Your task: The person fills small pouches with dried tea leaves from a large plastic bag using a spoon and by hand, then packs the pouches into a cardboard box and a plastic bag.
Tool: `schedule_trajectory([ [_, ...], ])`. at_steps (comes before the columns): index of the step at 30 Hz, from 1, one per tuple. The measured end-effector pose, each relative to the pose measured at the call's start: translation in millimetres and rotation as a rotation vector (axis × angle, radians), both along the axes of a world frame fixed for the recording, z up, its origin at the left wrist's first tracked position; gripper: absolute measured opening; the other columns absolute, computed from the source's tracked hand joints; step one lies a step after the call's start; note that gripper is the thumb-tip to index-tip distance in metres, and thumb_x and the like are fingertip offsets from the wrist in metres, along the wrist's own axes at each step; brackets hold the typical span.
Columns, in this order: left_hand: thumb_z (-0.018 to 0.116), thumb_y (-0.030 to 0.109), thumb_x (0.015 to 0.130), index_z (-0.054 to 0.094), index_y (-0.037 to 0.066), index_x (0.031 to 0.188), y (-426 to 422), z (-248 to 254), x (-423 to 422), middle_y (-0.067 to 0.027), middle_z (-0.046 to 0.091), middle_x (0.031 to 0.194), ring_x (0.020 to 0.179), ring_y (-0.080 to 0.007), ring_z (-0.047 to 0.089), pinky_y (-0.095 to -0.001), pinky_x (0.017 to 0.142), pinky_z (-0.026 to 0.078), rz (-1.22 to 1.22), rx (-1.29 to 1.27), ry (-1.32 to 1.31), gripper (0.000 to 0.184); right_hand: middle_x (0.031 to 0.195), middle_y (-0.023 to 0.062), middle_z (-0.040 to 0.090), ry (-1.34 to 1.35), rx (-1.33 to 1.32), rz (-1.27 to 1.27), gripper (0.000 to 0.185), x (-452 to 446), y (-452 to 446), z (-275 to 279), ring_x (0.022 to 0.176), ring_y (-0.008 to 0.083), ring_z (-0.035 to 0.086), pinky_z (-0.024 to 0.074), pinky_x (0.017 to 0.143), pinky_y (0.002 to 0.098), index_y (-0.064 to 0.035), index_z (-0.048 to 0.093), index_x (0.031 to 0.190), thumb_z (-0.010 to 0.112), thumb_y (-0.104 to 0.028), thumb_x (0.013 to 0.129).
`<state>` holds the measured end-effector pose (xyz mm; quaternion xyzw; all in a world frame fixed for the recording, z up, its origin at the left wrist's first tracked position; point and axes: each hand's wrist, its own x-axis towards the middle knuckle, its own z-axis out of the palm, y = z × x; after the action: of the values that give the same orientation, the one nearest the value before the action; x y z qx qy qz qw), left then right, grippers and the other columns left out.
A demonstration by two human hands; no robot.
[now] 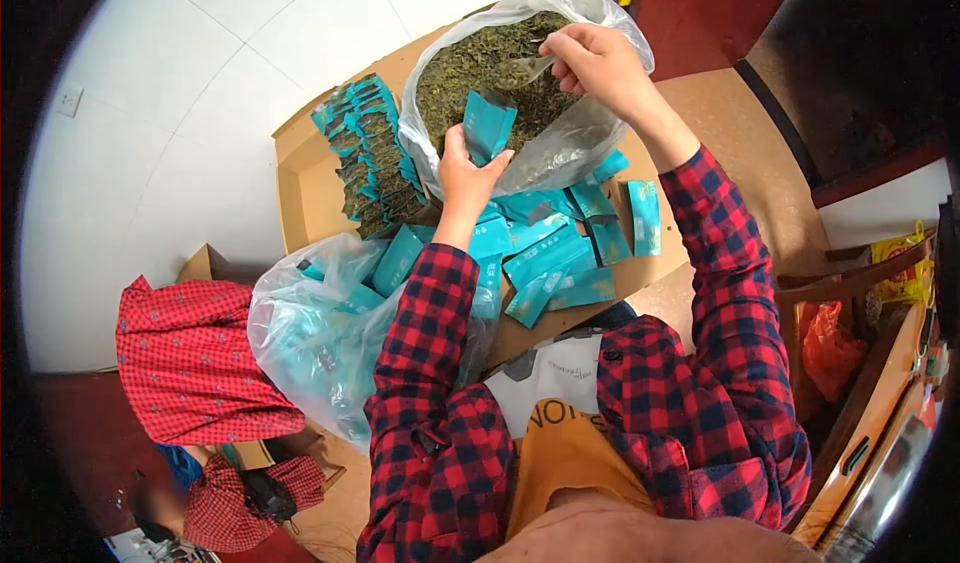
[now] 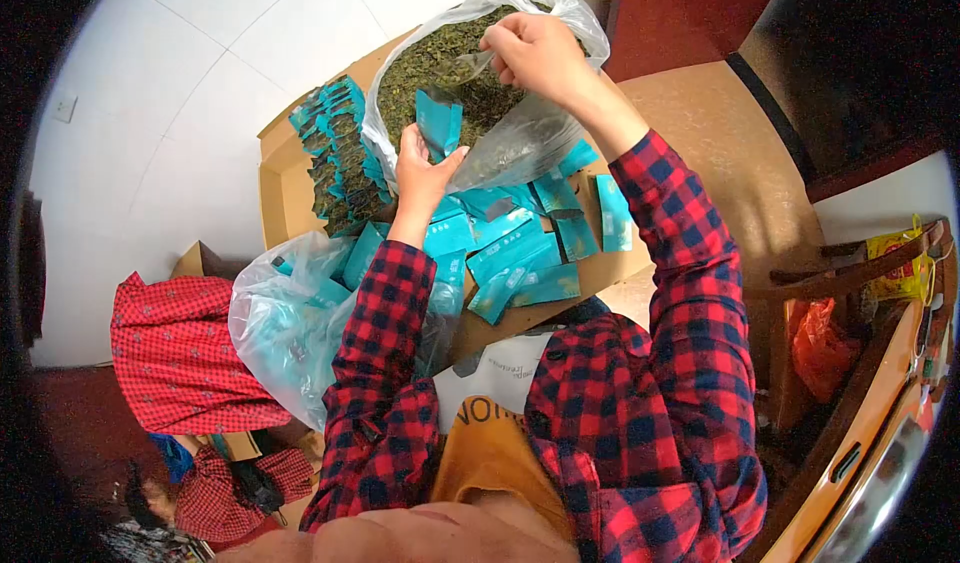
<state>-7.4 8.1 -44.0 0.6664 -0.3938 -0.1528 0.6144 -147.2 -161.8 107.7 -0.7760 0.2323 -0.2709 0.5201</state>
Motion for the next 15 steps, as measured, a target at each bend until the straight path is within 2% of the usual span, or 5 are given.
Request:
schedule_trajectory([
  [2,0.083,0.006,0.072,0.045,-0.001,0.121,-0.7,-5.4,1.4,-0.0101,0.059,0.111,0.103,-0.0163,0.058,-0.0302,0.093,0.046,0.032,-0.012,-0.049,0.062,0.075,0.0066,0.066,-0.019,-0.016,0.016,0.022,2.1,8.6,-3.3,0.063,0.0156,0.065,0.0516,0.054,0.0273,-0.0031,0.069,0.095,0.056,-0.021,0.094],
  [4,0.086,0.015,0.070,0.049,-0.003,0.121,-3.5,-8.3,3.1,-0.0115,0.066,0.102,0.091,-0.0169,0.064,-0.0309,0.080,0.051,0.094,-0.039,-0.148,0.065,0.077,0.0081,0.066,-0.088,-0.631,-0.039,0.017,8.7,16.1,-19.9,0.066,0.0212,0.066,0.0523,0.056,0.0307,-0.0050,0.067,0.093,0.059,-0.019,0.092],
  [5,0.086,0.015,0.070,0.049,-0.003,0.121,-4.6,-10.1,4.1,-0.0115,0.066,0.102,0.091,-0.0169,0.064,-0.0309,0.080,0.051,0.092,-0.040,-0.151,0.065,0.078,0.0089,0.066,-0.122,-0.938,-0.069,0.014,10.3,18.4,-25.1,0.067,0.0240,0.066,0.0527,0.057,0.0324,-0.0059,0.067,0.092,0.060,-0.019,0.092],
  [9,0.086,0.017,0.069,0.050,-0.001,0.119,-4.8,-12.4,4.9,-0.0109,0.066,0.099,0.088,-0.0178,0.064,-0.0313,0.078,0.051,0.084,-0.038,-0.130,0.064,0.080,0.0092,0.065,-0.111,-1.097,0.040,0.010,3.9,41.6,-20.9,0.074,0.0292,0.065,0.0530,0.060,0.0368,-0.0088,0.065,0.090,0.063,-0.018,0.088],
  [15,0.085,0.019,0.070,0.052,0.001,0.118,-4.8,-12.0,3.0,-0.0111,0.066,0.100,0.087,-0.0199,0.065,-0.0330,0.077,0.051,0.109,-0.039,-0.172,0.062,0.079,0.0067,0.064,-0.091,-1.132,0.041,0.009,-0.8,37.2,-14.3,0.075,0.0281,0.065,0.0528,0.061,0.0379,-0.0103,0.065,0.090,0.065,-0.018,0.086],
])
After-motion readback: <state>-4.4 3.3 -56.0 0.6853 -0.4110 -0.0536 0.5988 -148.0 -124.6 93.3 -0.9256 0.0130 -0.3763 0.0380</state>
